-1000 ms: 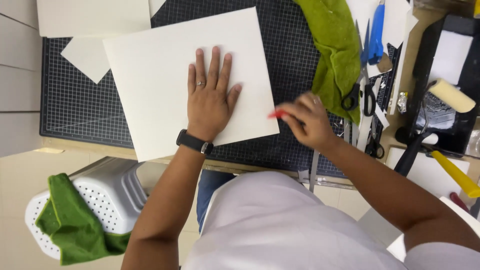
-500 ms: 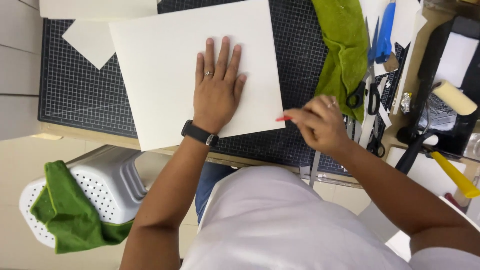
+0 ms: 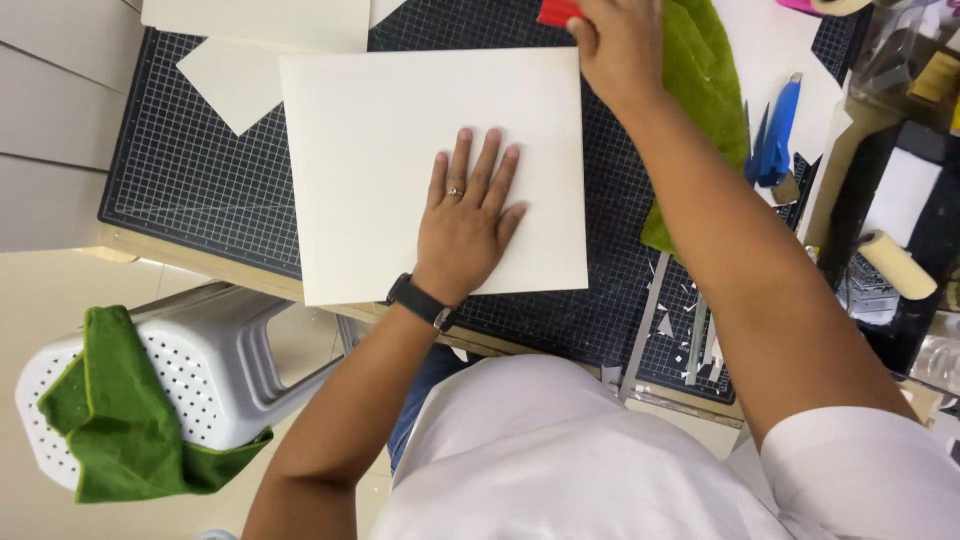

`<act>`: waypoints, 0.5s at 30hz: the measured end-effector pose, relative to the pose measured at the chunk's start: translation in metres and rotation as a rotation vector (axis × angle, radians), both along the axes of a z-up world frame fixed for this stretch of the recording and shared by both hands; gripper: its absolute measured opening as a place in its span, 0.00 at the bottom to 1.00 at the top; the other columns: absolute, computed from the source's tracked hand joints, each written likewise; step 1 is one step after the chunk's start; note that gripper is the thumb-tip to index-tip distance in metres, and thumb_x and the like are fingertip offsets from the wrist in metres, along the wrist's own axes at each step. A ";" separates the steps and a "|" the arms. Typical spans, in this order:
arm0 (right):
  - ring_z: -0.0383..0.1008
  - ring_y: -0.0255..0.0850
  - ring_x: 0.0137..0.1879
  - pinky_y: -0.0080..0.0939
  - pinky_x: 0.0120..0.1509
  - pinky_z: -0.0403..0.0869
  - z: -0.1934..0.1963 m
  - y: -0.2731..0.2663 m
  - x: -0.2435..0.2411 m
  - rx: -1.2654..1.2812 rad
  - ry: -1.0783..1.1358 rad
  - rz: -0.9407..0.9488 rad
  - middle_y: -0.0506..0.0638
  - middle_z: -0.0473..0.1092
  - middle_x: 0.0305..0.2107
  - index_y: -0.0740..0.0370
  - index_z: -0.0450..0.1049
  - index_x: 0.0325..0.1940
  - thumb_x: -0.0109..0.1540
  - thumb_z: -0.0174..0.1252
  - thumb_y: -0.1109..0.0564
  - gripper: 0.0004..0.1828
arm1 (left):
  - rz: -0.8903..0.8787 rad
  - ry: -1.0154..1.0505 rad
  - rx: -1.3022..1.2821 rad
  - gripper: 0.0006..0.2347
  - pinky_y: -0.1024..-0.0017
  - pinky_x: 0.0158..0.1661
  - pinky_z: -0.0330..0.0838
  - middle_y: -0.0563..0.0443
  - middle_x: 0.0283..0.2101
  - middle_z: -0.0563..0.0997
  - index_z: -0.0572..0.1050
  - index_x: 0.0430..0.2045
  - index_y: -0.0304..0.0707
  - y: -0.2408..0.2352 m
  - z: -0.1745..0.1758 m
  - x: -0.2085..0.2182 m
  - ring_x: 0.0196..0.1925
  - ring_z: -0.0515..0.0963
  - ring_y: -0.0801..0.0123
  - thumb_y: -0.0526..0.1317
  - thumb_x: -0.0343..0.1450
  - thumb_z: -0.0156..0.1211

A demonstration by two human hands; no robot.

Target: Applying and smoothing a white paper sheet onto a cardboard box using a hand scraper.

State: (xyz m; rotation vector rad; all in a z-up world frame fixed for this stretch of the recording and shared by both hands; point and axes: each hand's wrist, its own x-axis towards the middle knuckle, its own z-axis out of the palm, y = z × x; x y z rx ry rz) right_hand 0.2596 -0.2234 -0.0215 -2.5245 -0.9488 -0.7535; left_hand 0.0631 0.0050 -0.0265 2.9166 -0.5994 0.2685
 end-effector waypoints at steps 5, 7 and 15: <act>0.62 0.52 0.43 0.52 0.46 0.58 0.026 0.001 -0.048 0.057 0.032 0.055 0.54 0.62 0.36 0.59 0.79 0.54 0.78 0.45 0.49 0.18 | -0.009 -0.025 -0.078 0.27 0.49 0.76 0.48 0.46 0.78 0.52 0.52 0.75 0.45 0.001 0.000 0.003 0.80 0.48 0.45 0.55 0.83 0.42; 0.61 0.51 0.42 0.51 0.45 0.58 0.014 0.006 -0.057 0.019 0.035 0.046 0.53 0.61 0.34 0.58 0.79 0.54 0.78 0.45 0.50 0.18 | -0.009 -0.008 -0.091 0.27 0.48 0.76 0.48 0.46 0.78 0.52 0.53 0.75 0.44 0.000 0.004 -0.006 0.80 0.49 0.45 0.55 0.82 0.42; 0.63 0.60 0.45 0.59 0.47 0.62 0.012 0.032 -0.023 -0.016 0.039 0.027 0.58 0.61 0.35 0.57 0.76 0.57 0.63 0.52 0.66 0.19 | 0.101 -0.040 -0.134 0.30 0.46 0.73 0.54 0.40 0.77 0.54 0.57 0.74 0.50 0.038 0.008 0.024 0.80 0.52 0.43 0.61 0.78 0.51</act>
